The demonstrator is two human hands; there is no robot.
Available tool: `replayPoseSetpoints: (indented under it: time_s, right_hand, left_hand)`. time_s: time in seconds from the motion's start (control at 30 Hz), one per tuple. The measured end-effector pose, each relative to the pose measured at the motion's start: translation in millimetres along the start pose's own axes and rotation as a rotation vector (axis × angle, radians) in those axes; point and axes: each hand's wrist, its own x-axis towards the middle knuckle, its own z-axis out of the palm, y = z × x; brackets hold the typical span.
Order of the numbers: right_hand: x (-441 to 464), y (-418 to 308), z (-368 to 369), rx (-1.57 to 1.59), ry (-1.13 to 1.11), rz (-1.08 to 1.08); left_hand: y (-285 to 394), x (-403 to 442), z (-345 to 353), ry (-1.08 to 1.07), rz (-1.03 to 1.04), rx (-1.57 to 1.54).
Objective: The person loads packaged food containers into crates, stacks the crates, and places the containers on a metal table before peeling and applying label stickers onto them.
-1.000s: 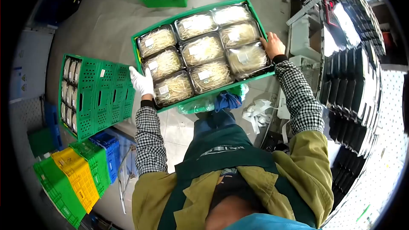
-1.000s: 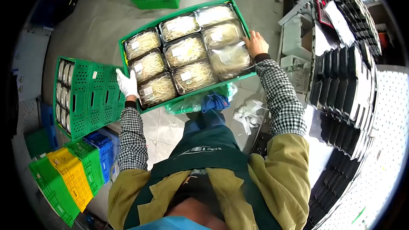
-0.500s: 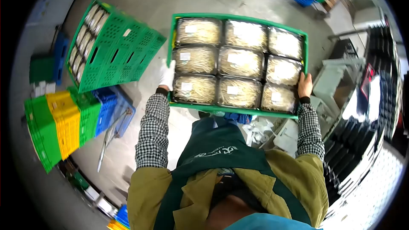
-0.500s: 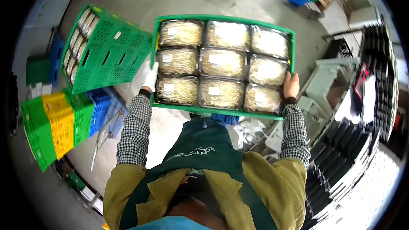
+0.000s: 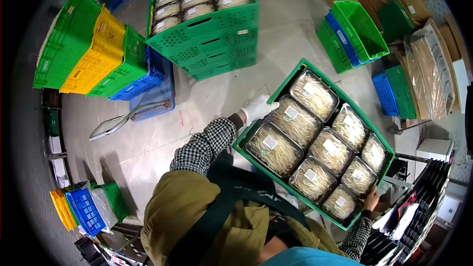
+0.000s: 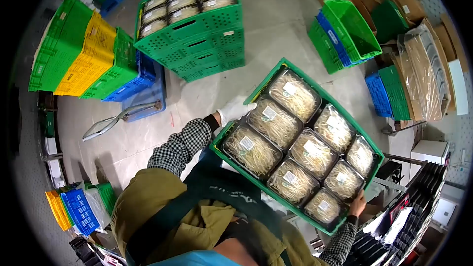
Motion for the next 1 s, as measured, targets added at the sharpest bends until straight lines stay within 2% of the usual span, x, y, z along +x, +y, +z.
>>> replayPoseSetpoints:
  time_s: [0.03,0.07,0.13,0.17,0.27,0.33,0.4,0.43,0.47,0.53,0.57,0.6,0.63,0.67,0.7,0.77,0.8,0.83,0.9,0.93,1.0]
  right_hand:
    - [-3,2,-9,0.036,0.05,-0.079]
    - [-25,-34,-34,0.157,-0.065,-0.018]
    - [-51,-79,-47,0.249,-0.057,-0.07]
    - [-62,-103,-53,0.135,-0.047,-0.116]
    - [-93,-190,-51,0.172,-0.064,-0.17]
    - [-75,-226,-26,0.157,0.001,-0.232]
    - [-73,-311,-19,0.246,-0.152,-0.28]
    - [-71,-357,-16,0.247,-0.156,-0.376]
    - [-46,-374,-9,0.256,-0.137,-0.39]
    - [-9,-450,7,0.186,-0.055,-0.605]
    - [20,-484,17,0.178,-0.041,-0.629]
    - [27,-537,19,0.218,-0.078,-0.636]
    - [8,-607,9,0.18,-0.061,-0.753]
    - [20,-656,9,0.1,-0.066,-0.739]
    - [46,-699,26,0.251,-0.055,-0.841]
    - [77,-804,47,0.169,-0.092,-0.933]
    - [88,-856,61,0.198,-0.202,-0.886]
    - [117,-901,89,0.272,-0.178,-1.005]
    - [114,-993,120,0.366,-0.443,-0.969]
    - [123,-1002,113,0.401,-0.521,-0.962]
    - [119,-1046,136,0.425,-0.435,-0.956]
  left_hand:
    - [6,-6,-18,-0.039,-0.012,-0.047]
    - [11,-10,-47,-0.076,-0.01,-0.095]
    - [10,-23,-108,-0.053,0.021,-0.125]
    - [6,-29,-142,-0.044,0.032,-0.104]
    - [13,-57,-237,0.026,0.01,-0.066]
    - [14,-75,-297,0.118,-0.009,-0.055]
    - [5,-83,-353,0.173,0.007,-0.046]
    - [6,-90,-380,0.211,0.008,-0.065]
    - [12,-94,-400,0.244,0.01,-0.08]
    - [3,-96,-446,0.352,0.05,-0.153]
    - [-6,-90,-470,0.366,0.025,-0.218]
    - [-11,-84,-489,0.478,0.161,-0.258]
    - [-15,-80,-512,0.512,0.095,-0.216]
    - [-18,-77,-535,0.543,0.026,-0.176]
    - [-21,-72,-555,0.595,0.066,-0.221]
    - [-38,-52,-600,0.686,0.123,-0.279]
    - [-49,-40,-623,0.727,0.139,-0.289]
    - [-58,-30,-646,0.77,0.111,-0.286]
    - [-72,-10,-684,0.829,0.007,-0.337]
    - [-60,-2,-679,0.902,0.06,-0.267]
    - [-67,20,-697,0.946,0.008,-0.299]
